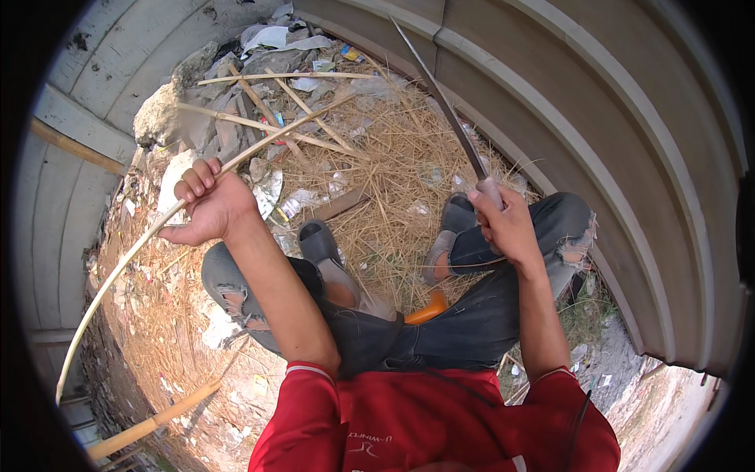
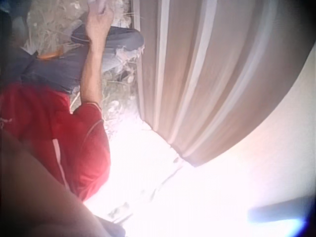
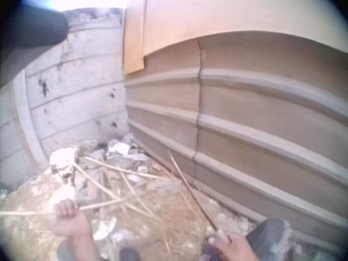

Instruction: The person sits cross-legged on a straw-covered floor and uses a blue utility knife to shave the surface of a long bamboo stick. They repeatedly scrape the stick to remove the outer layer, creating thin shavings that fall onto the ground. The person holds the stick with their left hand and manipulates the knife with their right hand.

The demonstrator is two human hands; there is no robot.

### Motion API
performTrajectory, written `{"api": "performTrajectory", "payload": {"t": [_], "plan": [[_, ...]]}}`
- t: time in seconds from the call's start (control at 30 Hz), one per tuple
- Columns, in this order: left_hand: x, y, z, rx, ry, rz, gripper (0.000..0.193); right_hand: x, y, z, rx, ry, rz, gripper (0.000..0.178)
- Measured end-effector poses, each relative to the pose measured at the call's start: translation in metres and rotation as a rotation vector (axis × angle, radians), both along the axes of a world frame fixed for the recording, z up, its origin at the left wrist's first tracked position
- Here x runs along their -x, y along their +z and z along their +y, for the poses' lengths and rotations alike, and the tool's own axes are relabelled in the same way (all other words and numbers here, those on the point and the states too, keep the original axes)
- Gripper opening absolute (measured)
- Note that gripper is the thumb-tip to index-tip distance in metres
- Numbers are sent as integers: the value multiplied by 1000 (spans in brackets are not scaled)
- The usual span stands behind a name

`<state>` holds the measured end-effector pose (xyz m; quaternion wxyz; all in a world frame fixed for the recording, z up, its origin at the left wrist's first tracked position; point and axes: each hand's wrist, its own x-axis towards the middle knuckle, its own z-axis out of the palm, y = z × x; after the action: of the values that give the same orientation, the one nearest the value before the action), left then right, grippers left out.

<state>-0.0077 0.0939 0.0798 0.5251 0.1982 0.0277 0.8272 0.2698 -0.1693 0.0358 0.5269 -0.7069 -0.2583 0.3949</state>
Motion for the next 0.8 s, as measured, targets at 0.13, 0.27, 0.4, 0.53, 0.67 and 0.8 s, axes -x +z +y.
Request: {"api": "performTrajectory", "payload": {"t": [0.13, 0.27, 0.4, 0.53, 0.67, 0.8], "plan": [[-11, 12, -44, -170, -113, -122, 68, -65, 56, -78, -120, -208, -262, 46], [-19, -18, -82, -34, -277, -133, 53, -117, 22, -149, -7, -327, -767, 42], [-34, -47, -131, 12, -473, 58, 44, -114, -47, -199, 211, -400, -968, 46], [-42, -68, -172, 268, -596, 190, 51, -77, -174, -256, 427, -424, -688, 50], [-36, -90, -197, 367, -723, 197, 61, -11, -278, -303, 603, -532, -623, 53], [-42, -93, -222, 525, -709, 331, 64, 35, -330, -337, 812, -622, -600, 60]]}}
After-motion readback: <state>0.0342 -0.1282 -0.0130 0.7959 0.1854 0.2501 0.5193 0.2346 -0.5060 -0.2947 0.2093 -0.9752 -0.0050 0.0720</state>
